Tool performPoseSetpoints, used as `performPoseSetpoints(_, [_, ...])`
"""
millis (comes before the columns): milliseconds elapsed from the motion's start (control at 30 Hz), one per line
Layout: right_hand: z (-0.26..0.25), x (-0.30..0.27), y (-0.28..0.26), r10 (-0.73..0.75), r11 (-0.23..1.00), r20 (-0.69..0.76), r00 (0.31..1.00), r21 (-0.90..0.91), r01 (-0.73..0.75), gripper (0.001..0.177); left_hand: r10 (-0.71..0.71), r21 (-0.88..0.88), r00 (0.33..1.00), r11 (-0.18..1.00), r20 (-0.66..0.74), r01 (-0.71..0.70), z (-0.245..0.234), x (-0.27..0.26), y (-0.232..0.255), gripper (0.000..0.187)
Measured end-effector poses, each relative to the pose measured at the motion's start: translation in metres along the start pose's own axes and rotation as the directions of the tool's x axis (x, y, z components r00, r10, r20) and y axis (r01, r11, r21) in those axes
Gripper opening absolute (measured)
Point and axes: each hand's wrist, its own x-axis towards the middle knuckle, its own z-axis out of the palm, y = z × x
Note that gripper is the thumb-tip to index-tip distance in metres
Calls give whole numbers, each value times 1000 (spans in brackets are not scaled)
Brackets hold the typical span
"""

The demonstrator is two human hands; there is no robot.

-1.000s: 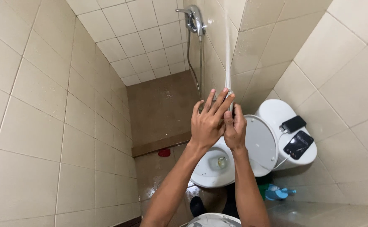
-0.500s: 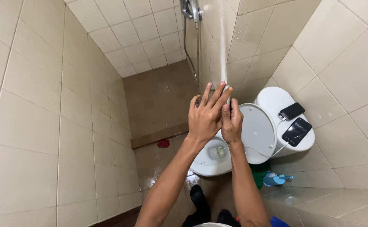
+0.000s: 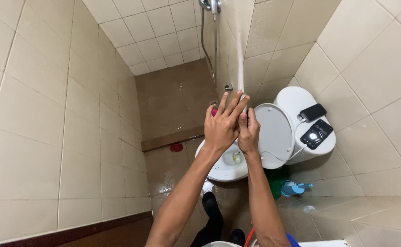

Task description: The person is adjusting and repairing a handheld bidet sprayer head while the water is running.

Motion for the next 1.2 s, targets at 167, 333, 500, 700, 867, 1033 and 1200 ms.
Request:
performPoseSetpoints(167, [-3,-26,1,9,999,-3,1000,33,-9,48,-16,-14,999,1000,29,17,-10,-21,11,45])
performPoseSetpoints(333, [-7,-45,13,44,999,-8,999,10,-43,51,-33,11,998,999,56,33,-8,-40,15,45])
performPoseSetpoints(500, [-12,-61,43,144,989,-20,989,-30,-145,57,-48,-42,995,998,92,53,-7,-55,17,49])
performPoseSetpoints(700, [-14,-78,29,137,991,-42,990,-4,-137,59,-68,-71,989,994,133,78,8,-78,20,51])
performPoseSetpoints(867, [-23,-96,54,162,986,-45,986,-16,-163,62,-71,-73,987,994,145,82,13,-95,27,47])
performPoseSetpoints(1033, [-27,-114,55,200,980,-55,978,-6,-201,63,-60,-60,982,996,179,72,19,-113,31,50])
performPoseSetpoints(1200, [-33,-130,61,195,981,-55,979,-2,-196,61,-74,-84,982,992,176,90,12,-125,43,47])
